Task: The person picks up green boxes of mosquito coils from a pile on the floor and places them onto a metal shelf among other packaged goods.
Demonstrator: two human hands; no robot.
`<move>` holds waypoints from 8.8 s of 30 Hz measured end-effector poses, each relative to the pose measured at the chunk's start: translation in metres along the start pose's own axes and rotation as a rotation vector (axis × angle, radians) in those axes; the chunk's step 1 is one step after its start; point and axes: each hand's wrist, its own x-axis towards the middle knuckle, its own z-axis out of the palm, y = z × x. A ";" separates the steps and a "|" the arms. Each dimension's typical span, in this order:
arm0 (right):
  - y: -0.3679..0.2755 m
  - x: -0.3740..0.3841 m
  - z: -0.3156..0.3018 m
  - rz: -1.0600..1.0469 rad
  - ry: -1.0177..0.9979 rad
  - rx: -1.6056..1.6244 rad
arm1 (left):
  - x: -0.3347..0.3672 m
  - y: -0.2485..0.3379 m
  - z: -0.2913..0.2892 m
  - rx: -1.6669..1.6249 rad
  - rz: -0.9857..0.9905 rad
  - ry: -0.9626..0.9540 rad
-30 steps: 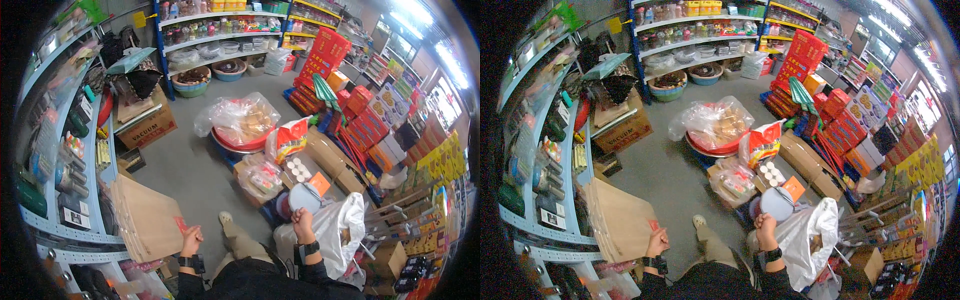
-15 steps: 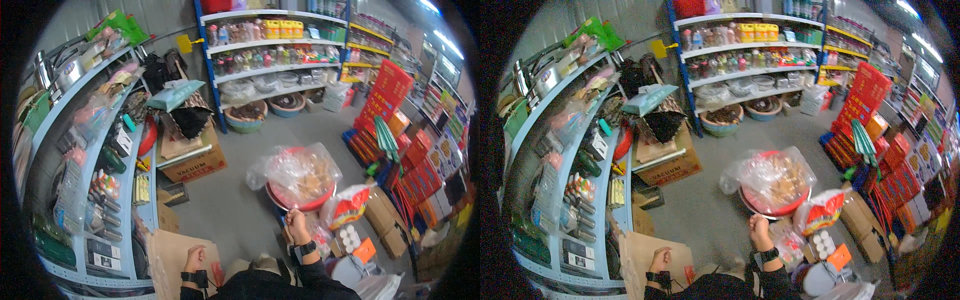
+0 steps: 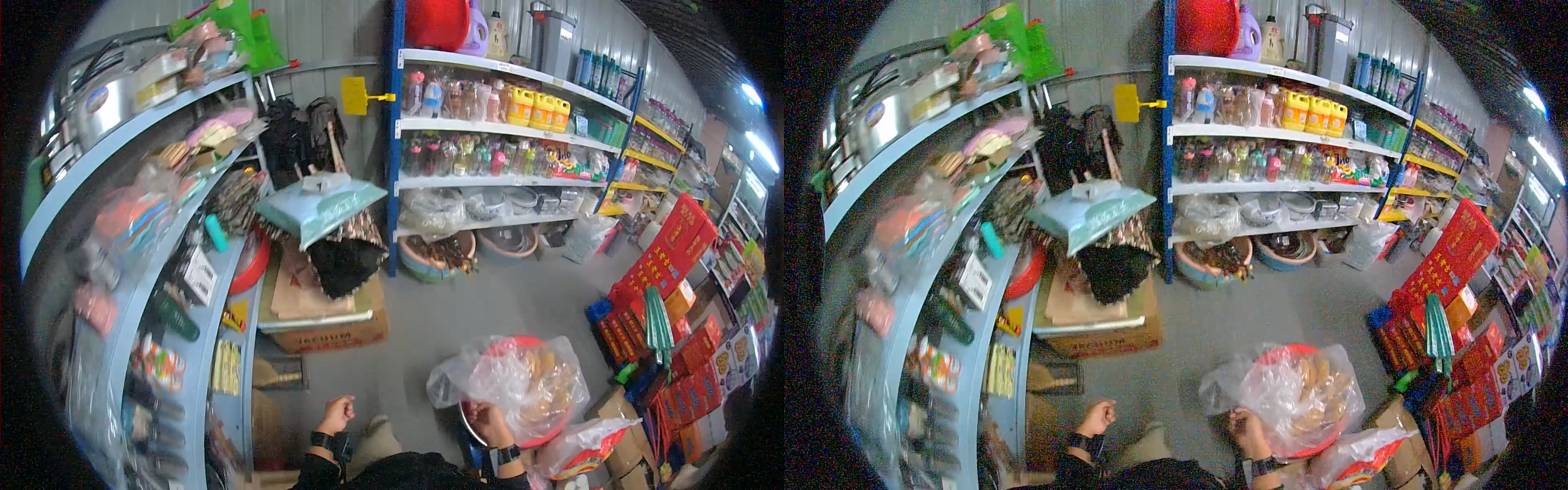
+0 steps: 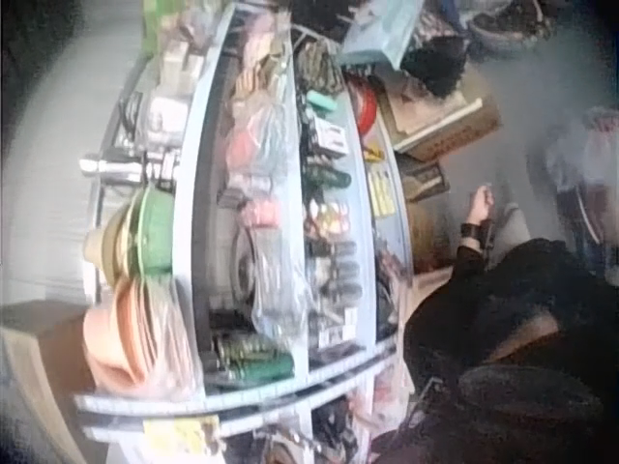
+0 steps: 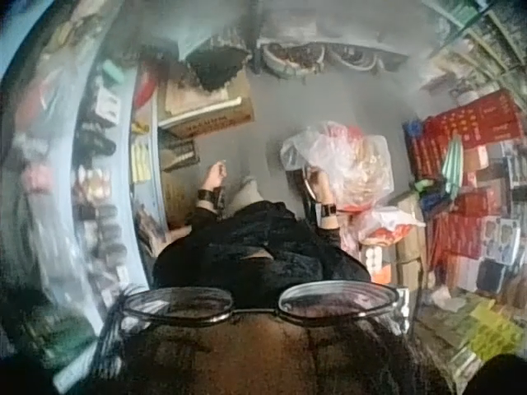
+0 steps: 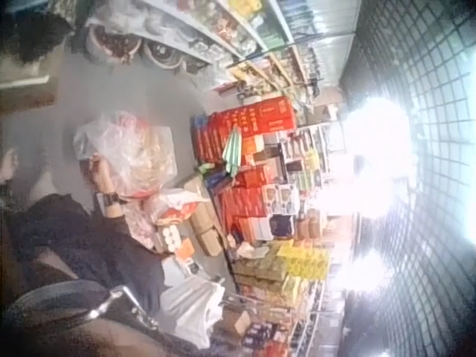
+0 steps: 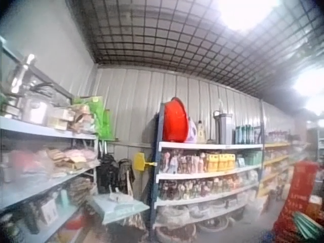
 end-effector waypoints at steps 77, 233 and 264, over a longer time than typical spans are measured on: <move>-0.913 0.432 -0.297 -0.807 0.897 0.691 | 0.757 -0.196 1.323 0.996 -0.528 -1.330; -1.041 0.302 -1.089 -0.299 0.543 -0.293 | 0.557 -0.915 1.488 0.529 -0.769 -0.547; -1.039 0.305 -1.129 -0.137 0.508 -0.612 | 0.556 -1.014 1.507 0.477 -0.983 -0.591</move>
